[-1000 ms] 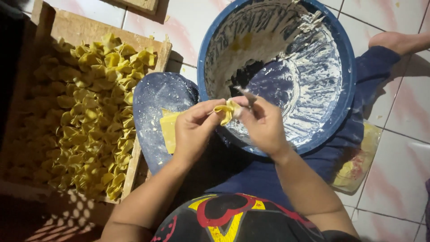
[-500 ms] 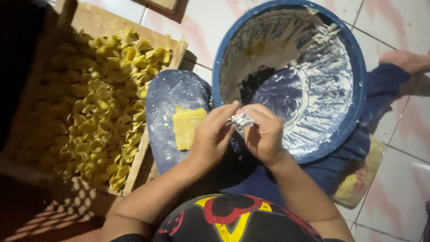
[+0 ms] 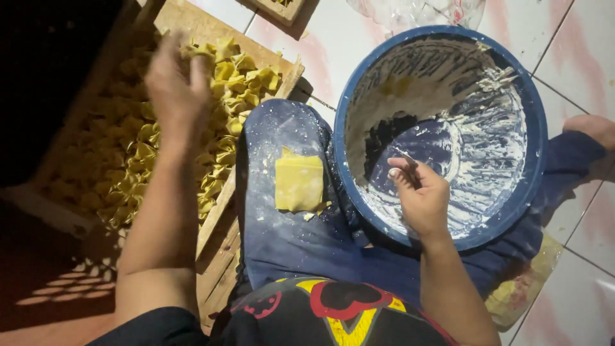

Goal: Manually preparing wontons by placing filling on wrappers and folding them into shape.

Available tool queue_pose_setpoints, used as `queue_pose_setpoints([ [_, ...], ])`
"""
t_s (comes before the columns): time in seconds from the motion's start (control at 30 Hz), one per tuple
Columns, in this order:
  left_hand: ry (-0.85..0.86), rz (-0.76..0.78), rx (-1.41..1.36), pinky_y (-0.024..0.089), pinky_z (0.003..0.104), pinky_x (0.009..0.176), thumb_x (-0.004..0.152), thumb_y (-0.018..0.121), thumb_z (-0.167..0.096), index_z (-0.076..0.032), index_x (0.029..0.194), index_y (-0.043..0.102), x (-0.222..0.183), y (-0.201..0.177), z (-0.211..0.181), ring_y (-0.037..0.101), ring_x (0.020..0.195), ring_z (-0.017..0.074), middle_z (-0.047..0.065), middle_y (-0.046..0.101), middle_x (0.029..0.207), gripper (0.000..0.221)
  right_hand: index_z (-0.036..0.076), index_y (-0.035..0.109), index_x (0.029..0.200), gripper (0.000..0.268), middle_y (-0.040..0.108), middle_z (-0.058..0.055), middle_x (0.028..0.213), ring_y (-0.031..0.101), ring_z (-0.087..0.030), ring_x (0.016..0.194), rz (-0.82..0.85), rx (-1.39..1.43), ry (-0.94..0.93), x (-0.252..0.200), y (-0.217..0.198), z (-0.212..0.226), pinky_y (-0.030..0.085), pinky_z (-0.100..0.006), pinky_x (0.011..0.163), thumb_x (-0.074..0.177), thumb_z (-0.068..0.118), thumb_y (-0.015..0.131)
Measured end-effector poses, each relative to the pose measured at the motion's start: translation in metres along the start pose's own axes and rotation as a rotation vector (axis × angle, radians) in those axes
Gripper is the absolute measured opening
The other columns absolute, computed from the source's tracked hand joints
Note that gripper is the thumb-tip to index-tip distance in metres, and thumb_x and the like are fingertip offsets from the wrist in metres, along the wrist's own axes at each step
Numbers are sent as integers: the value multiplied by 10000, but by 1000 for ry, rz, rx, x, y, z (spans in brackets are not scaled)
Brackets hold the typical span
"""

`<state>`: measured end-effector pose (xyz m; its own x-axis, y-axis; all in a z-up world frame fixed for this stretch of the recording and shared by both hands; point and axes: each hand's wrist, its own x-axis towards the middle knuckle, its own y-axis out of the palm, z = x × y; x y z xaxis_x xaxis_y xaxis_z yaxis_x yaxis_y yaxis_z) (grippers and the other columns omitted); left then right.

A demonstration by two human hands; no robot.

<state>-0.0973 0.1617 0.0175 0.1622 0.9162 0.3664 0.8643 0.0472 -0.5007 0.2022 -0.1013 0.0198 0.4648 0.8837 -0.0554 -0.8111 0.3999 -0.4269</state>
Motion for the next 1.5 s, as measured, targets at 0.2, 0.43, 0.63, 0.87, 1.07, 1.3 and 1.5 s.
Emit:
queue_pose_setpoints([
  [0.2, 99, -50, 223, 560, 361, 853, 998, 712, 83, 62, 1465, 428, -6, -28, -6, 646, 957, 264, 192, 629, 1216, 547, 31, 712, 1269, 325, 661, -23, 801, 423, -59, 535, -2, -93, 93, 14, -9, -2, 294, -203, 464, 961, -32, 628],
  [0.43, 267, 451, 10, 550, 387, 865, 833, 773, -85, -178, 1054, 732, -113, -10, -46, 682, 954, 292, 54, 678, 979, 244, 94, 730, 1233, 269, 750, -204, 1085, 691, -438, 1078, 163, -702, 263, 67, -38, -79, 519, -552, 953, 1030, 161, 566],
  [0.63, 492, 604, 232, 559, 341, 726, 893, 696, -242, -173, 1049, 666, -150, 0, -84, 676, 857, 237, 35, 630, 965, 173, 31, 664, 1304, 350, 731, -303, 1047, 717, -475, 1028, 237, -982, 349, 108, -41, -127, 567, -619, 859, 967, 38, 570],
  [0.87, 565, 437, 290, 540, 300, 683, 991, 640, -319, -165, 1014, 638, -142, 7, -94, 625, 762, 227, 36, 577, 894, 156, 38, 650, 1223, 281, 728, -272, 1025, 720, -467, 1020, 209, -963, 333, 130, -18, -145, 564, -630, 838, 964, 21, 540],
  [1.07, 705, 449, 397, 508, 324, 644, 958, 654, -141, -103, 1031, 671, -150, 11, -79, 647, 792, 242, 85, 589, 919, 83, 63, 665, 1174, 242, 740, -264, 1027, 711, -460, 1065, 297, -988, 242, 123, -9, -127, 557, -579, 917, 990, 9, 517],
  [1.3, 715, 472, 316, 513, 341, 673, 960, 636, -133, -100, 1077, 686, -150, 16, -79, 655, 882, 280, 128, 605, 993, 131, 59, 696, 1117, 225, 754, -223, 1015, 713, -424, 1071, 340, -1014, 102, 113, -19, -110, 559, -544, 939, 956, -28, 564],
  [1.5, 602, 484, 117, 557, 354, 698, 913, 707, -98, -91, 962, 726, -144, 13, -78, 692, 825, 289, 110, 646, 899, 53, 94, 708, 1059, 148, 762, -200, 944, 721, -429, 983, 399, -884, 130, 100, -31, -88, 552, -536, 894, 963, 66, 599],
])
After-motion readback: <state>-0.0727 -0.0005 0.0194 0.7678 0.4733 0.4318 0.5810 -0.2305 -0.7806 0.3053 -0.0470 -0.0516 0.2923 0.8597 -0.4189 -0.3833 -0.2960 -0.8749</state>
